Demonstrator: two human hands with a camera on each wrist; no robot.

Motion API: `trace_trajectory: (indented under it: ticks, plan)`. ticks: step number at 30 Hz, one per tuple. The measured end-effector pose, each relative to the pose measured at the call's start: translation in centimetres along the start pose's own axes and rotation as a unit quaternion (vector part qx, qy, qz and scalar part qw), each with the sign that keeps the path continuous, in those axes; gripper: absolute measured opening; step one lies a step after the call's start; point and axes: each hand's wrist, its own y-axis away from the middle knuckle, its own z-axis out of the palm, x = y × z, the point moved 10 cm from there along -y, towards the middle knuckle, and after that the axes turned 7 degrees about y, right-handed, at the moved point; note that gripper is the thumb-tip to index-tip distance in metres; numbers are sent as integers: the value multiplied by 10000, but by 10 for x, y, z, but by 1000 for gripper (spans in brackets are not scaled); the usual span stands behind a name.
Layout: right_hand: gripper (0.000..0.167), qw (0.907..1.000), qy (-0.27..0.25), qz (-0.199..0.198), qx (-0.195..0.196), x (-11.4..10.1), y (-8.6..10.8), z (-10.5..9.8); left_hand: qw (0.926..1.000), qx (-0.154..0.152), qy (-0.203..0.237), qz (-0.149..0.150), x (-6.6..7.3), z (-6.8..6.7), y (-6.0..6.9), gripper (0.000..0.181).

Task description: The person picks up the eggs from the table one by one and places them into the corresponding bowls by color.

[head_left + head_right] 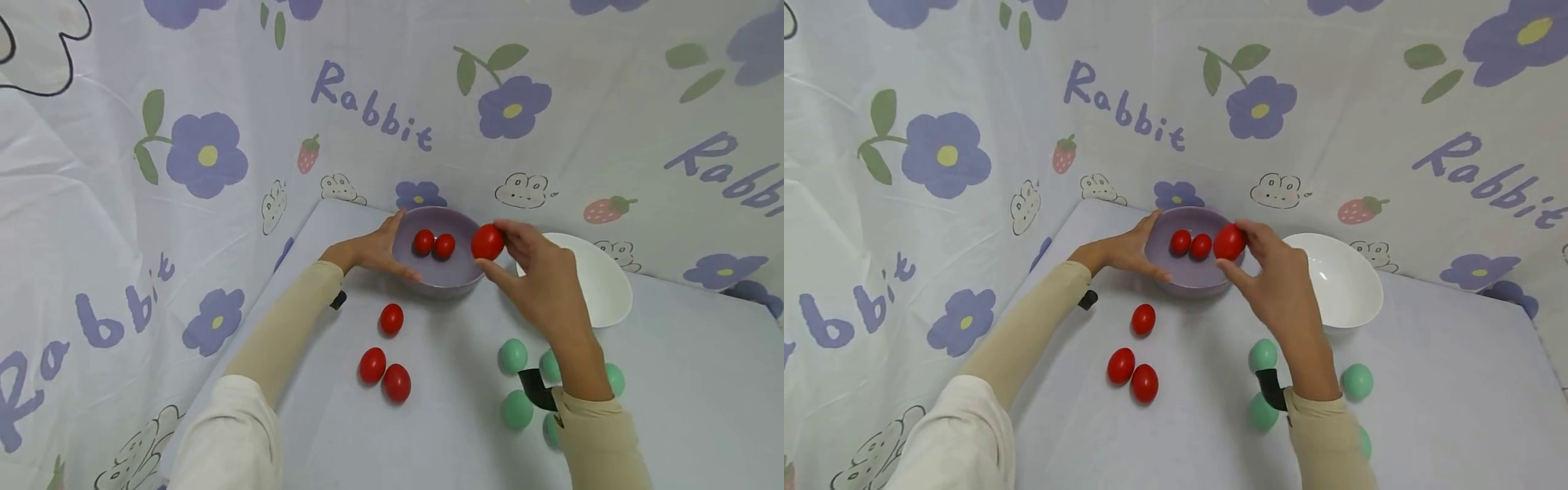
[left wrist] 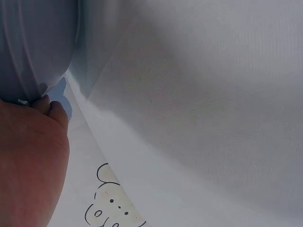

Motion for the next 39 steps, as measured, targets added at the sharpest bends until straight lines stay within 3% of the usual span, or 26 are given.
trace_trajectory:
  ticks: [4, 8, 12, 17, 23, 28, 33, 39]
  plan:
    - [65, 9998, 93, -94, 158, -1, -26, -18, 9999, 21, -48, -103, -4, -3, 2, 158]
    - [63, 9997, 202, -120, 50, 9, -53, -14, 9999, 15, -6, -123, -6, -4, 4, 157]
    - [60, 9984, 515, -120, -216, 26, -75, 10, 10000, 0, 30, -54, -7, -4, 4, 158]
    - [59, 9930, 878, 76, -787, 47, -92, 53, 10000, -28, 79, -19, -8, -4, 4, 157]
    - [58, 9805, 1169, 347, -1543, 71, -97, 105, 9999, -57, 40, -80, -7, -1, 1, 156]
    - [43, 9709, 1447, 229, -1892, 84, -93, 137, 9999, -46, 57, -107, -6, 2, -1, 155]
    - [25, 9637, 1841, 25, -1936, 88, -93, 153, 9999, 21, 11, -124, -5, 0, -1, 156]
    - [27, 9556, 2111, 19, -2055, 90, -92, 164, 9999, -22, -1, -116, -3, -1, -1, 156]
